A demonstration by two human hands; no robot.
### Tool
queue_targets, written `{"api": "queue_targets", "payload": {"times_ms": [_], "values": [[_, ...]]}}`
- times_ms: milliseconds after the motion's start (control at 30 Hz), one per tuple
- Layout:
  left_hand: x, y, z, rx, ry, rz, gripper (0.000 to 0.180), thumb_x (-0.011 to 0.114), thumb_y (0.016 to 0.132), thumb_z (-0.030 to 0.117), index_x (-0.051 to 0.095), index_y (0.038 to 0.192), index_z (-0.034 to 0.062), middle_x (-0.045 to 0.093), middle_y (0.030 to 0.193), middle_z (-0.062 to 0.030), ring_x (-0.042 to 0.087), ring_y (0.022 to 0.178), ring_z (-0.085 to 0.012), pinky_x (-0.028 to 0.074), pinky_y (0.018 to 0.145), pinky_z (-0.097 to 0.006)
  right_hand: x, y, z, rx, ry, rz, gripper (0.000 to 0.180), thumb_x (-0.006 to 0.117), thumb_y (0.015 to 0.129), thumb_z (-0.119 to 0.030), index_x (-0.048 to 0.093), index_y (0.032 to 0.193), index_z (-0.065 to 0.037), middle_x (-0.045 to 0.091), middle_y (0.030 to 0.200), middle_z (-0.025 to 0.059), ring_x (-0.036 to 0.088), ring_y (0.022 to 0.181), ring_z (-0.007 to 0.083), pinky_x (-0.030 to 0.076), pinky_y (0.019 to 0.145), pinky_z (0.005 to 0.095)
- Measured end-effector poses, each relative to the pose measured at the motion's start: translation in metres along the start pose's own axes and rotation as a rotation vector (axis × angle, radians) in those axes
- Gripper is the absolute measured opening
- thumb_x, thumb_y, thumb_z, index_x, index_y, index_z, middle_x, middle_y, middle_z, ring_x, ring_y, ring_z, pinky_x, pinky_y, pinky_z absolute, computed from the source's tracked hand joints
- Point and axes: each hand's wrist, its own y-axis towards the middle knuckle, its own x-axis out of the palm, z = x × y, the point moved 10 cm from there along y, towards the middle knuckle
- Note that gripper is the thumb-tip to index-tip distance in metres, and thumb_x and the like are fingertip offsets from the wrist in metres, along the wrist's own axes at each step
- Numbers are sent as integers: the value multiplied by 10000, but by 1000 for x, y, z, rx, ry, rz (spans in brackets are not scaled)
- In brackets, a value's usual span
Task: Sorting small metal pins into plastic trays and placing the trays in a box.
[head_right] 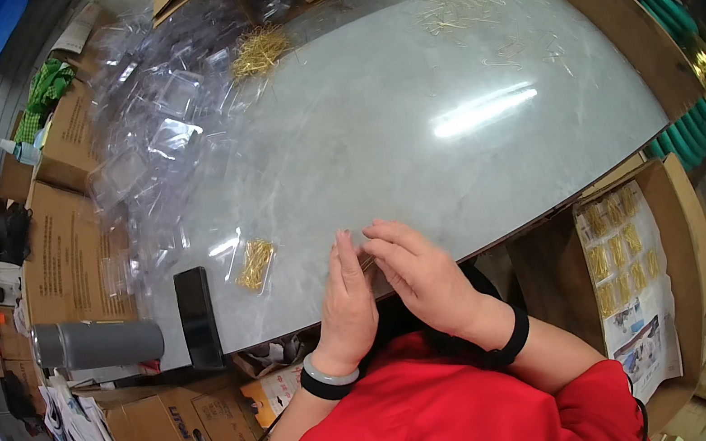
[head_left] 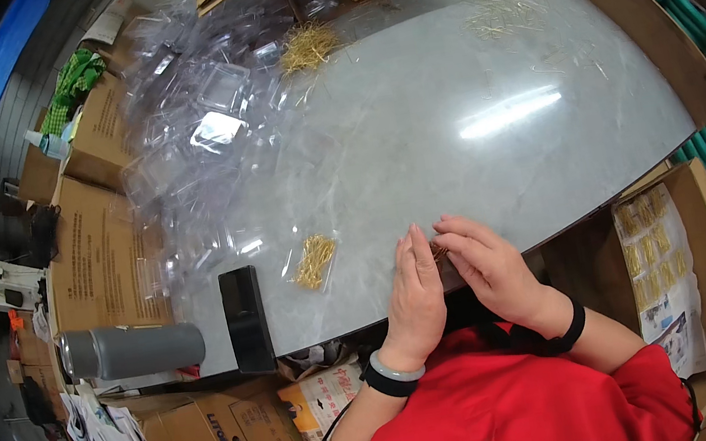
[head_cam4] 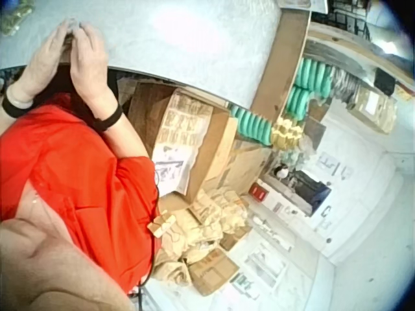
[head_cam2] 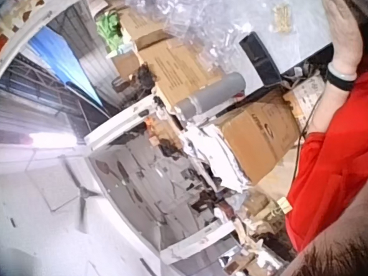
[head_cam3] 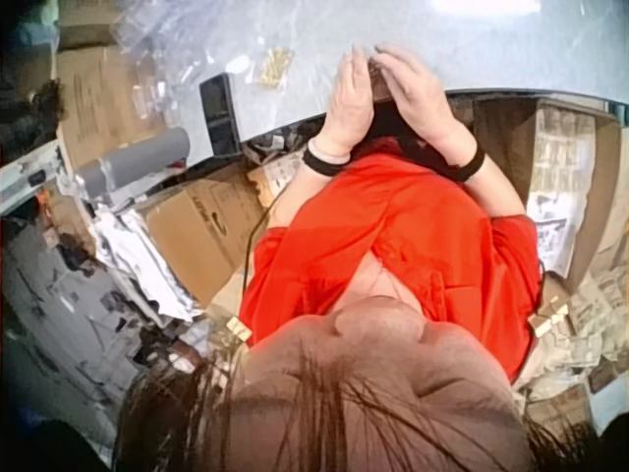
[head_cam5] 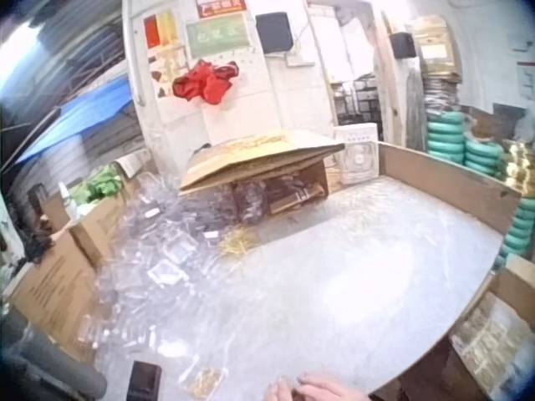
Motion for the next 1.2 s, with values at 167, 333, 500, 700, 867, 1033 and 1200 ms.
{"api": "queue_targets", "payload": {"times_ms": [167, 333, 500, 700, 867, 1033, 1200], "values": [[-5, 2, 0, -13, -95, 18, 664, 524, 928, -42, 257, 1536, -54, 428, 1423, -290, 486, 1285, -475, 419, 1100, -506, 8, 2, -24, -296, -418, -21, 358, 630, 791, 22, 664, 1147, 21, 656, 1201, 134, 632, 1155, 328, 547, 940, 414], [-17, 4, -4, -80, -192, 11, 621, 538, 940, -30, 326, 1523, -22, 391, 1481, -270, 482, 1312, -447, 431, 1093, -455, 14, 0, -24, -366, -499, -30, 325, 630, 776, -8, 667, 1096, 32, 653, 1154, 128, 637, 1111, 312, 548, 925, 387], [-85, -40, -57, -408, -258, 264, 325, 586, 992, 59, 531, 1296, -43, 618, 1161, -202, 646, 1016, -280, 551, 856, -342, 13, 3, -23, -361, -496, -72, 317, 623, 772, -1, 653, 1087, 24, 634, 1151, 115, 617, 1106, 307, 532, 931, 390], [-114, -87, -138, -1009, -649, 381, 275, 544, 1044, 175, 571, 1142, -80, 615, 841, -125, 654, 612, -157, 544, 482, -262, 20, 3, -19, -304, -559, -123, 360, 610, 780, 7, 633, 1139, -21, 613, 1189, 82, 568, 1147, 289, 498, 961, 396], [-94, -69, -156, -1089, -664, 175, 304, 573, 1027, 230, 595, 1074, -69, 602, 746, -117, 643, 550, -166, 497, 414, -257, 20, 2, -19, -279, -548, -140, 372, 605, 779, 20, 632, 1145, -43, 608, 1193, 68, 551, 1143, 290, 476, 957, 405], [-96, -74, -142, -1047, -840, 294, 189, 541, 1037, 156, 573, 965, -16, 639, 851, -110, 682, 696, -175, 600, 645, -304, 19, 3, -22, -311, -561, -117, 375, 608, 768, 27, 632, 1136, -42, 619, 1160, 67, 576, 1087, 284, 478, 930, 403], [-83, -108, -91, -1045, -1214, 123, 156, 500, 1045, 102, 579, 984, -19, 660, 1071, -132, 679, 997, -229, 622, 816, -388, 18, 3, -23, -312, -563, -124, 372, 608, 761, 27, 632, 1126, -38, 622, 1142, 73, 586, 1061, 282, 483, 918, 401]]}}
